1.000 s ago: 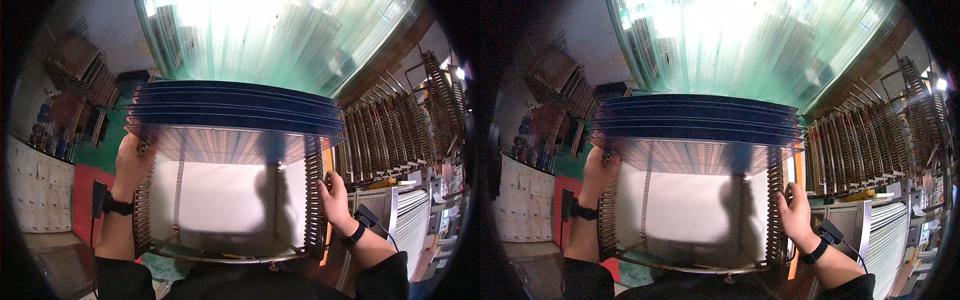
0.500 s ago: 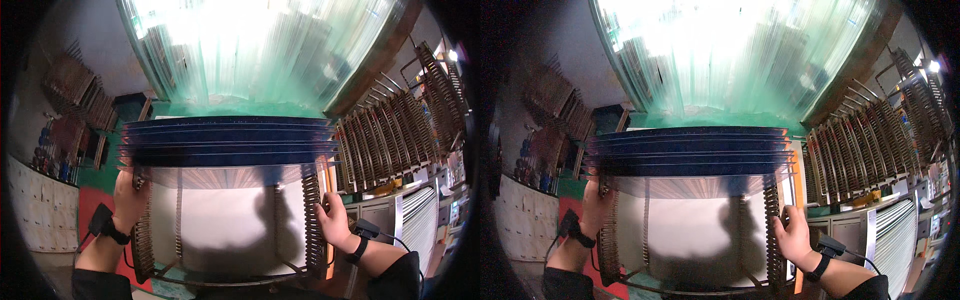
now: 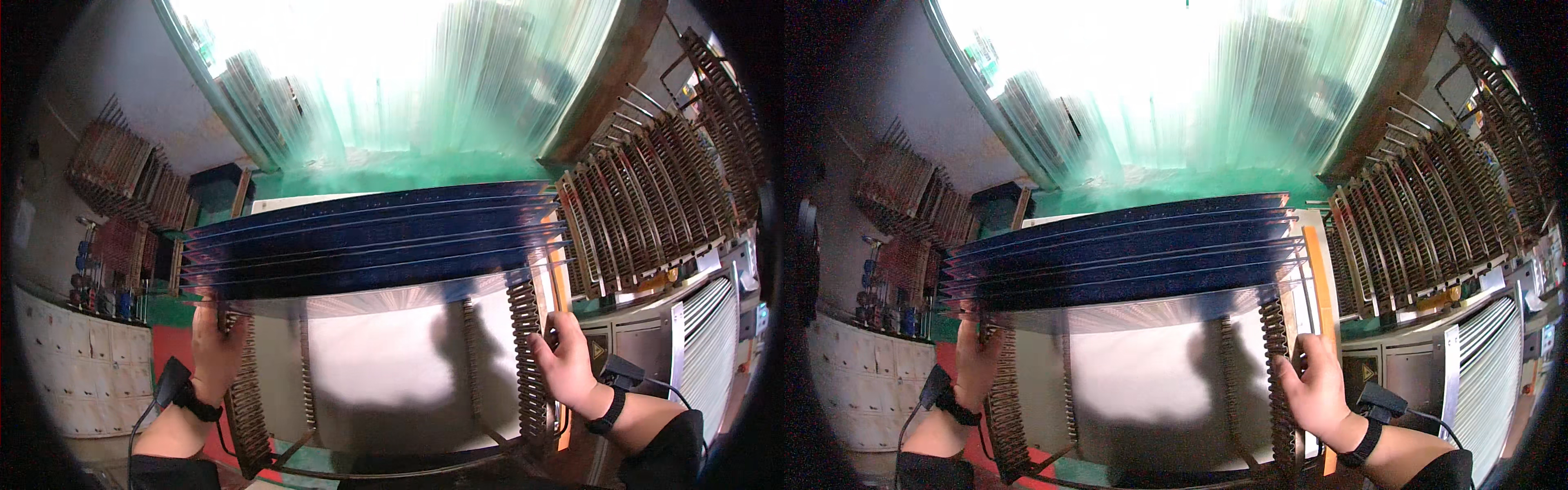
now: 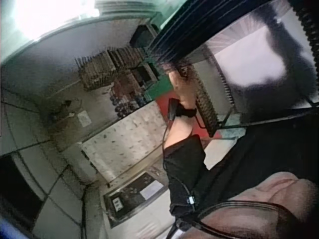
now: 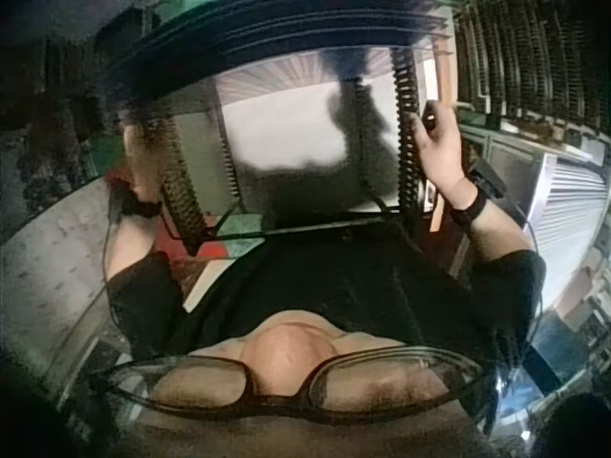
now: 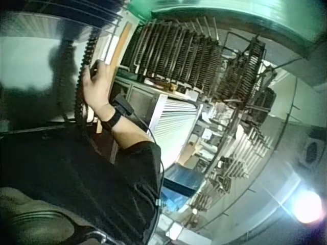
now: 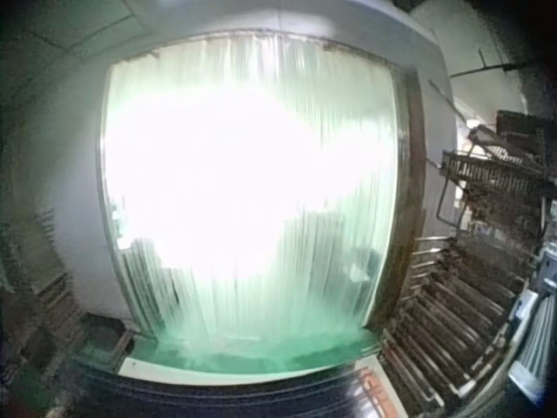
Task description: Picking up printed circuit board (PCB) panels from a conveyor belt and inserting them into a specialized storage rack.
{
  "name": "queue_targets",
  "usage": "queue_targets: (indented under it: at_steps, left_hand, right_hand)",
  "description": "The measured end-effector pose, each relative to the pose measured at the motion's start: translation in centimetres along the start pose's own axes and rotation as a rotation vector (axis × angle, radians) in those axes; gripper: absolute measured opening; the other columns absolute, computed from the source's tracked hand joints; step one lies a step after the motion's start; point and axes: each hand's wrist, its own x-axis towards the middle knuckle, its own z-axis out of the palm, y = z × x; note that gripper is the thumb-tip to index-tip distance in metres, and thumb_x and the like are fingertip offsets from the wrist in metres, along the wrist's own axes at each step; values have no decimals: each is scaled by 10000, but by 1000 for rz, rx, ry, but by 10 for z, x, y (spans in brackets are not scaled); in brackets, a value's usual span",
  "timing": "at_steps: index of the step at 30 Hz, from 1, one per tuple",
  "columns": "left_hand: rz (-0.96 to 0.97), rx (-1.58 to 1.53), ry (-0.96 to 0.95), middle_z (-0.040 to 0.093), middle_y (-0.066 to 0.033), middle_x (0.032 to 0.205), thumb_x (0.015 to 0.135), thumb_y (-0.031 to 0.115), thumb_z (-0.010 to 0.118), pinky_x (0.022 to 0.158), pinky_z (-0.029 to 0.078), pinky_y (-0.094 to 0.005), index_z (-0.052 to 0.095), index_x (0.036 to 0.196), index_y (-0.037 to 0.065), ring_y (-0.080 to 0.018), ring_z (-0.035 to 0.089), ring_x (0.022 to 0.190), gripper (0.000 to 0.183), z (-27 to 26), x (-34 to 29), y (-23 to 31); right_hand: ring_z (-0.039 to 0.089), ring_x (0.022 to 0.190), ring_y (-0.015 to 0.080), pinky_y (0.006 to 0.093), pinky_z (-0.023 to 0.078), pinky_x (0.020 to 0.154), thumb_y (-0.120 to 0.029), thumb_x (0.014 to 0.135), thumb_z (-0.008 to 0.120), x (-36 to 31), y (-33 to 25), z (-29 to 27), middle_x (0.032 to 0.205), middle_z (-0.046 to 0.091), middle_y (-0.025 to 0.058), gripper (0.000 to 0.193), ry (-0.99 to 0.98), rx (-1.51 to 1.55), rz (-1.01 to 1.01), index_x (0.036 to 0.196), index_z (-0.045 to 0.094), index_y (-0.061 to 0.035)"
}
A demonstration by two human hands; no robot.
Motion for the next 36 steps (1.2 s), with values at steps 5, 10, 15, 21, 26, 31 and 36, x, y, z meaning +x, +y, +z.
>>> queue_targets:
  at_steps: [5,10,15,21,26,31,36]
  left_hand:
    - [7,-108,49,595,-190,1204,819,-12,682,941,461,-443,514,1346,20,-387,563,1098,554,-3,-2,8]
    - [0,-90,43,603,-186,1195,822,2,680,936,462,-441,536,1315,17,-396,565,1094,514,0,0,5]
    - [43,-74,46,606,-186,1193,823,-4,674,945,460,-438,542,1313,12,-393,569,1091,508,-1,0,6]
    - [2,-173,57,599,-174,1203,820,-36,661,942,465,-417,540,1321,6,-361,574,1099,517,-2,0,11]
    - [-14,-302,90,588,-156,1184,828,-77,647,902,483,-371,523,1346,2,-291,586,1053,538,5,1,15]
    - [-19,-229,56,585,-147,1169,843,-68,645,883,488,-362,525,1341,7,-272,583,1025,518,1,-1,10]
    - [56,-135,54,583,-133,1147,856,-55,642,854,487,-352,540,1302,9,-254,581,1000,461,0,-3,3]
  right_hand:
    - [571,818,311,385,473,747,-113,864,732,2,-1,2,943,553,175,289,-37,59,55,1067,579,26]
    - [568,866,323,392,468,789,-86,868,712,-3,17,7,966,560,182,289,-6,169,80,1088,574,39]
    - [562,840,309,383,467,761,-77,869,706,-2,19,12,945,552,178,275,35,100,-9,1080,569,36]
    - [554,812,306,377,464,744,-82,873,710,-1,9,7,929,544,174,263,16,33,41,1065,566,27]
    - [552,782,295,381,464,717,-86,878,713,-3,9,8,906,534,163,255,27,64,57,1051,563,26]
    - [542,769,282,373,461,707,-87,865,721,2,-2,4,895,528,158,268,12,-4,4,1050,564,27]
    - [543,776,289,376,462,716,-88,867,717,-1,4,5,898,527,161,259,13,50,52,1038,565,33]
